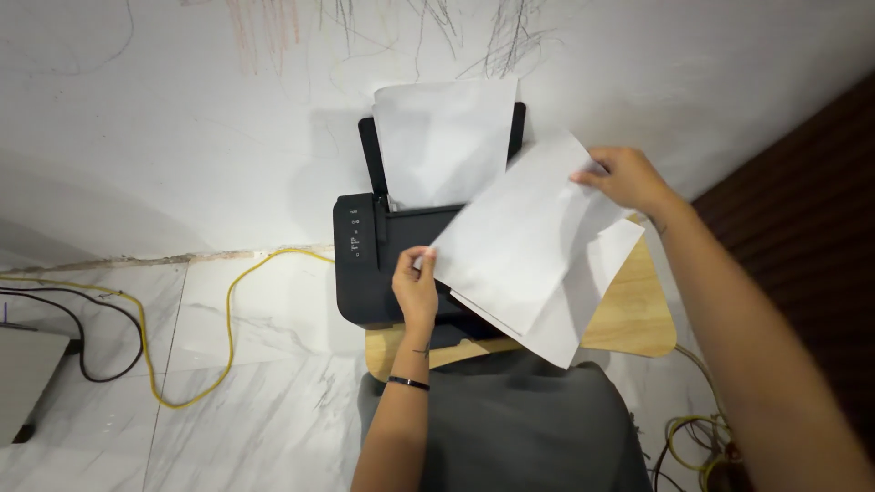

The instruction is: The person loads sheets of white paper into the top feeder of a black printer. They repeatedly pick up sheets from a stack on the table and place them into the feeder, adjusting the stack as needed.

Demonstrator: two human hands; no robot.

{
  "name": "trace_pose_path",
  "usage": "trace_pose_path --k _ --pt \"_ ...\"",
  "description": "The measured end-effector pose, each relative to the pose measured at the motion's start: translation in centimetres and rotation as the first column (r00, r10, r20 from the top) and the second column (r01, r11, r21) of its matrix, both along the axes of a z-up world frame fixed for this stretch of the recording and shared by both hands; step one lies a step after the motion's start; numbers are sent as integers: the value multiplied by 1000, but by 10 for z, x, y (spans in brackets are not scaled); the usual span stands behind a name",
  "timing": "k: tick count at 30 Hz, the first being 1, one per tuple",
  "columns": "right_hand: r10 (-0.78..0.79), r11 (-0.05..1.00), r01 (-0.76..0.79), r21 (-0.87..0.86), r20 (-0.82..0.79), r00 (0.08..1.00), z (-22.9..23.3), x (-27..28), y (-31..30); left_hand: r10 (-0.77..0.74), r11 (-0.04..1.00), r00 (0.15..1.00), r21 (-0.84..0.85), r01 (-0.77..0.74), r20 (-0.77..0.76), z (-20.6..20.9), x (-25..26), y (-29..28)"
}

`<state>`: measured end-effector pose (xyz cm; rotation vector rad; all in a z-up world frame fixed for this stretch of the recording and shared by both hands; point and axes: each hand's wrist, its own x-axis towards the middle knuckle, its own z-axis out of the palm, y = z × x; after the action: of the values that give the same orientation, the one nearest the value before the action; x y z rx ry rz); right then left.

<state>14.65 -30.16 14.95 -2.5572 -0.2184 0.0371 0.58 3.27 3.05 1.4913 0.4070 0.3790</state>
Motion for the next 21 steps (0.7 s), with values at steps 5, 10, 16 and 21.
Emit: trace_pose_path --k 5,10,16,21 --pt "48 999 -52 3 293 955 42 45 49 225 932 956 246 -267 186 3 8 7" --pt "58 980 -155 126 562 825 55 72 102 108 871 981 461 -171 161 6 5 10" --pt "-8 992 -62 109 548 837 42 76 122 -241 709 970 686 163 18 -9 16 -7" --pt "5 992 -78 97 594 805 44 71 114 -305 509 945 819 264 -115 -29 73 -15"
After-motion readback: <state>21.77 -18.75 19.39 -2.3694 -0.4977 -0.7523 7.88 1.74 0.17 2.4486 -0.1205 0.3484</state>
